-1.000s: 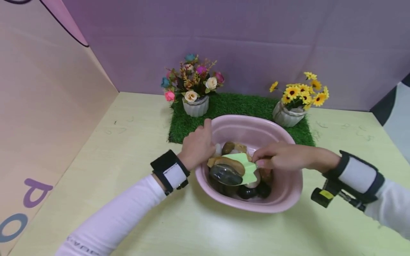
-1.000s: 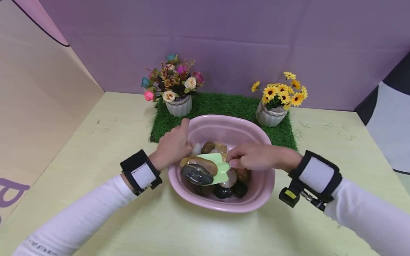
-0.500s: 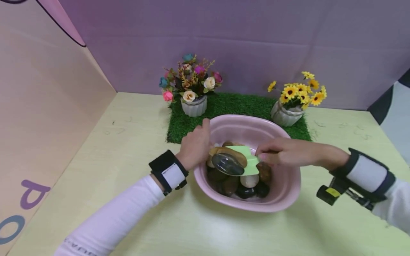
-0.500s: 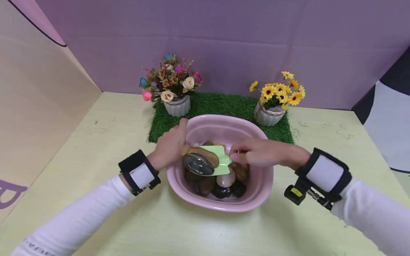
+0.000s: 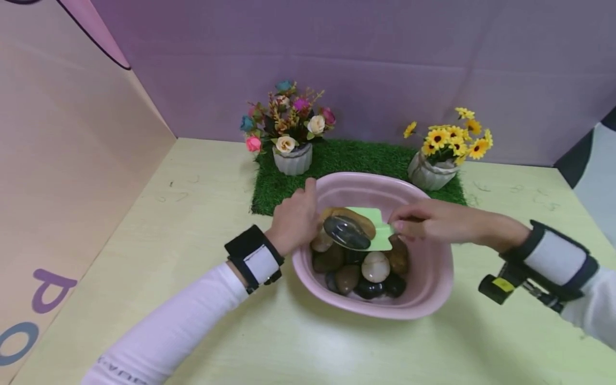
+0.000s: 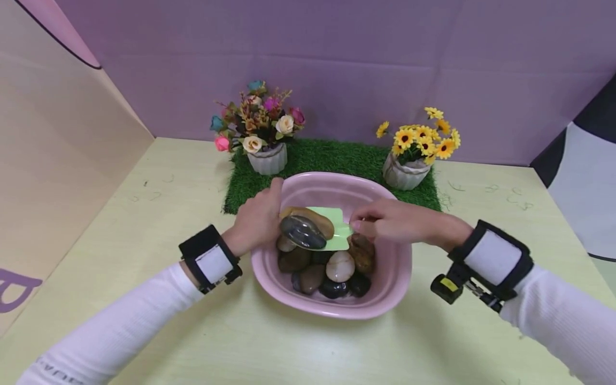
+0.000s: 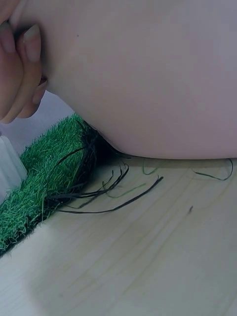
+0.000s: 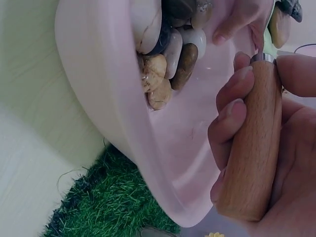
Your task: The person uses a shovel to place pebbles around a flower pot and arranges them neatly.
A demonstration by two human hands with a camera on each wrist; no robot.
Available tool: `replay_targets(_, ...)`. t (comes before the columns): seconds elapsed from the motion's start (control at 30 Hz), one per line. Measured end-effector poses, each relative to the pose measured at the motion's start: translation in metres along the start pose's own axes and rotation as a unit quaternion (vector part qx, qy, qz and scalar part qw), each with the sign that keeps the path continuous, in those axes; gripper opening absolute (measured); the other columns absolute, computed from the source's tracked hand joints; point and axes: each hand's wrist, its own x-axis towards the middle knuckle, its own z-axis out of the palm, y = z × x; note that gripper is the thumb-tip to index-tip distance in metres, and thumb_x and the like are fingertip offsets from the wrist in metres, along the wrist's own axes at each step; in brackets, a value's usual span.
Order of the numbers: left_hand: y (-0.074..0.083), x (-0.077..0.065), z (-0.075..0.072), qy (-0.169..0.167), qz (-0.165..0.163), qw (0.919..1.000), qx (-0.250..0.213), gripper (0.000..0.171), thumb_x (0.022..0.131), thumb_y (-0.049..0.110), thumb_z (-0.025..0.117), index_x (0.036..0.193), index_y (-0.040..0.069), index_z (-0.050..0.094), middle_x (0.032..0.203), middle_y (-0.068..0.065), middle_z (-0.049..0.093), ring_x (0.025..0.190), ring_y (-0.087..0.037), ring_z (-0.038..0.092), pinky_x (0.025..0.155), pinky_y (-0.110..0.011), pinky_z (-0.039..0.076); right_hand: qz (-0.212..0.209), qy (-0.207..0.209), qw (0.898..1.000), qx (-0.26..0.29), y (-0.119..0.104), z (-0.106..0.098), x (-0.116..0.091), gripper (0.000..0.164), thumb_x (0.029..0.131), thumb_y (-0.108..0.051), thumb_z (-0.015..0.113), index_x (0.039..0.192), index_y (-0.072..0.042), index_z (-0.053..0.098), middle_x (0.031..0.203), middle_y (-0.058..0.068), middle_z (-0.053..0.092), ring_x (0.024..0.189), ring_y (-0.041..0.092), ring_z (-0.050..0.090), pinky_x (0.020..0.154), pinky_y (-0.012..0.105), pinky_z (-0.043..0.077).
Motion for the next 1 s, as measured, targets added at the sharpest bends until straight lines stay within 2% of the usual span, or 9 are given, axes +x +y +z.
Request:
replay_targets(0.17,0.001,0.001,0.000,-0.001,-0.003,1.0000,-0.007,0.054,0.090,0.012,0.062,0.136,0.003,0.034,0.099,-0.020,0.062,0.065,-0.029,0.062,0.045,-0.033,0.046,0.000,0.024,1.000,-0.012,0.002,-0.006,-0.002,0.023,0.103,-0.029,0.047,0.095,-0.014,0.062,0.082,0.005,0.052,0.074,0.018,0.052,0.066,0.029,0.046)
replay_targets(0.37,0.001,0.002,0.000,-0.004,-0.013,0.9999,-0.008,0.061,0.087,0.015,0.067,0.137,0.002,0.034,0.099,-0.020,0.062,0.069,-0.031,0.065,0.048,-0.036,0.048,0.015,0.049,0.998,-0.033,0.007,-0.013,-0.003,0.023,0.104,-0.029,0.047,0.105,-0.016,0.066,0.087,0.006,0.057,0.079,0.018,0.053,0.069,0.030,0.046)
replay_targets(0.53,0.002,0.001,0.000,-0.007,-0.019,0.9998,-0.006,0.063,0.089,0.024,0.070,0.136,0.002,0.035,0.099,-0.019,0.062,0.074,-0.033,0.066,0.053,-0.039,0.051,0.025,0.065,0.997,-0.037,0.012,-0.018,-0.003,0.024,0.103,-0.026,0.047,0.102,-0.012,0.066,0.078,0.004,0.053,0.070,0.014,0.049,0.066,0.029,0.044)
replay_targets(0.6,0.002,0.001,0.000,-0.005,-0.018,0.9998,-0.003,0.061,0.089,0.023,0.069,0.136,0.003,0.035,0.098,-0.019,0.062,0.073,-0.033,0.066,0.052,-0.039,0.051,0.034,0.074,0.996,-0.040,0.015,-0.020,-0.004,0.024,0.103,-0.026,0.047,0.102,-0.011,0.066,0.078,0.004,0.053,0.070,0.014,0.050,0.067,0.029,0.045)
replay_targets(0.83,0.002,0.002,0.001,-0.004,-0.023,0.9997,0.011,0.062,0.087,0.016,0.066,0.139,0.002,0.034,0.099,-0.019,0.063,0.072,-0.033,0.066,0.050,-0.039,0.049,0.085,0.097,0.990,-0.053,0.027,-0.035,-0.007,0.034,0.105,-0.034,0.044,0.118,-0.010,0.065,0.105,0.007,0.065,0.094,0.019,0.058,0.079,0.035,0.050)
replay_targets(1.0,0.002,0.002,0.000,-0.005,-0.022,0.9997,0.007,0.061,0.087,0.015,0.065,0.139,0.002,0.034,0.098,-0.019,0.062,0.070,-0.033,0.065,0.049,-0.038,0.049,0.108,0.104,0.988,-0.048,0.038,-0.046,-0.010,0.037,0.105,-0.036,0.041,0.118,-0.008,0.063,0.116,0.009,0.064,0.101,0.021,0.061,0.083,0.040,0.052)
